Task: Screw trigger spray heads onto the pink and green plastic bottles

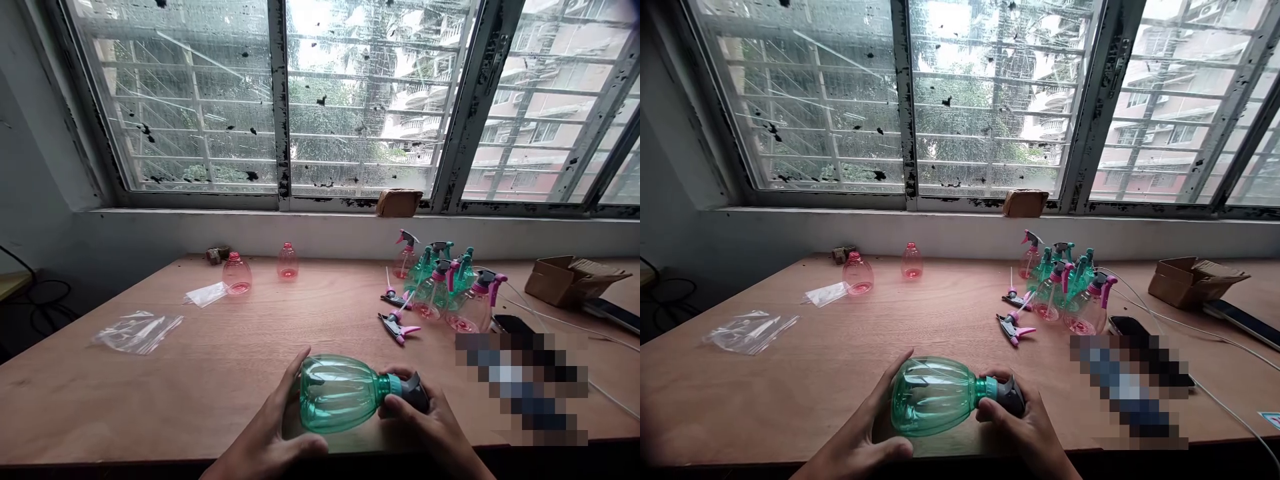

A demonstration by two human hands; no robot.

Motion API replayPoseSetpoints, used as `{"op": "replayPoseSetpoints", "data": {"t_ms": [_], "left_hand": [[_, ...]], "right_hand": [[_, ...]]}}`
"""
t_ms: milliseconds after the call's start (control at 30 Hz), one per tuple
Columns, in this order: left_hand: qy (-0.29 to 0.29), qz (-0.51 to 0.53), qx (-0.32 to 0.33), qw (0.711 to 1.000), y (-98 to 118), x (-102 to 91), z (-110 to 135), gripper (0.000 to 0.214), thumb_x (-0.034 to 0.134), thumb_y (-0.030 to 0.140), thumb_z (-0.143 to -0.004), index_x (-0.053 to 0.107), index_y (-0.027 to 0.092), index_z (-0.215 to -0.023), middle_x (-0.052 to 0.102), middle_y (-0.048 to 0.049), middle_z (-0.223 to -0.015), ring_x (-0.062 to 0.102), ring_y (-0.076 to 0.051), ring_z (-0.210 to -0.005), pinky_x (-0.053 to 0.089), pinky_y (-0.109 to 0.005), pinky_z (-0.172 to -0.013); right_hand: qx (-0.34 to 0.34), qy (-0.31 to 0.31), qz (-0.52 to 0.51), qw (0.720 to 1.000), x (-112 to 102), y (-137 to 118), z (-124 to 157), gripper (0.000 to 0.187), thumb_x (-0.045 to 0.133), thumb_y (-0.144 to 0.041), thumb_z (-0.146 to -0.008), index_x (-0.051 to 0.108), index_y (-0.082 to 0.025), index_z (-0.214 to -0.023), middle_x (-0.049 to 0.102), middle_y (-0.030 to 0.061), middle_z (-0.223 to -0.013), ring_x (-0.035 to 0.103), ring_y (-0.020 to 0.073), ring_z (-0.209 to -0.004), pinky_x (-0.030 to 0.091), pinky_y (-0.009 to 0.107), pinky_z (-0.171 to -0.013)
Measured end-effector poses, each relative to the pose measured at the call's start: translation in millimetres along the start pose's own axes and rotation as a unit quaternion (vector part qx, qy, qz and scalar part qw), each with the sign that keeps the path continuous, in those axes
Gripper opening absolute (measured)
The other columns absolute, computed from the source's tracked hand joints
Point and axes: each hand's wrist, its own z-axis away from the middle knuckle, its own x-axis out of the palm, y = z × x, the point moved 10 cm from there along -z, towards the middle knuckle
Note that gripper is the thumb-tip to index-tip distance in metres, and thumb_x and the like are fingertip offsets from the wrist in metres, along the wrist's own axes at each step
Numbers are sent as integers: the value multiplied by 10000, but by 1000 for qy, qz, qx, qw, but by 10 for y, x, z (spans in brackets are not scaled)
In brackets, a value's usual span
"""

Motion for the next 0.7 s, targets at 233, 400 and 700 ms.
{"op": "replayPoseSetpoints", "data": {"t_ms": [233, 400, 700], "left_hand": [[-2, -22, 22, 1000, 12, -30, 1, 894, 787, 309, -845, 229, 411, -1536, 253, -46, -1663, 327, -347, -1480, 306, -477, -1213], [-2, -14, 14, 1000, 18, -2, 4, 888, 753, 244, -873, 191, 450, -1529, 333, -43, -1624, 456, -323, -1404, 392, -436, -1166], [7, 8, -19, 1000, -45, -14, 38, 959, 775, 138, -818, 211, 484, -1512, 474, -28, -1484, 502, -292, -1352, 429, -414, -1130]], "right_hand": [[-5, 0, 26, 1000, 11, -26, -1, 401, 840, -452, -733, 708, -170, -987, 759, 37, -658, 715, 245, -629, 530, 328, -608], [-7, 3, 4, 1000, 0, -9, -5, 386, 844, -440, -740, 707, -175, -985, 752, 26, -663, 718, 232, -622, 534, 309, -601], [-4, 3, -5, 1000, -5, 14, -9, 386, 849, -436, -741, 706, -177, -990, 761, 29, -675, 726, 216, -622, 546, 290, -601]]}}
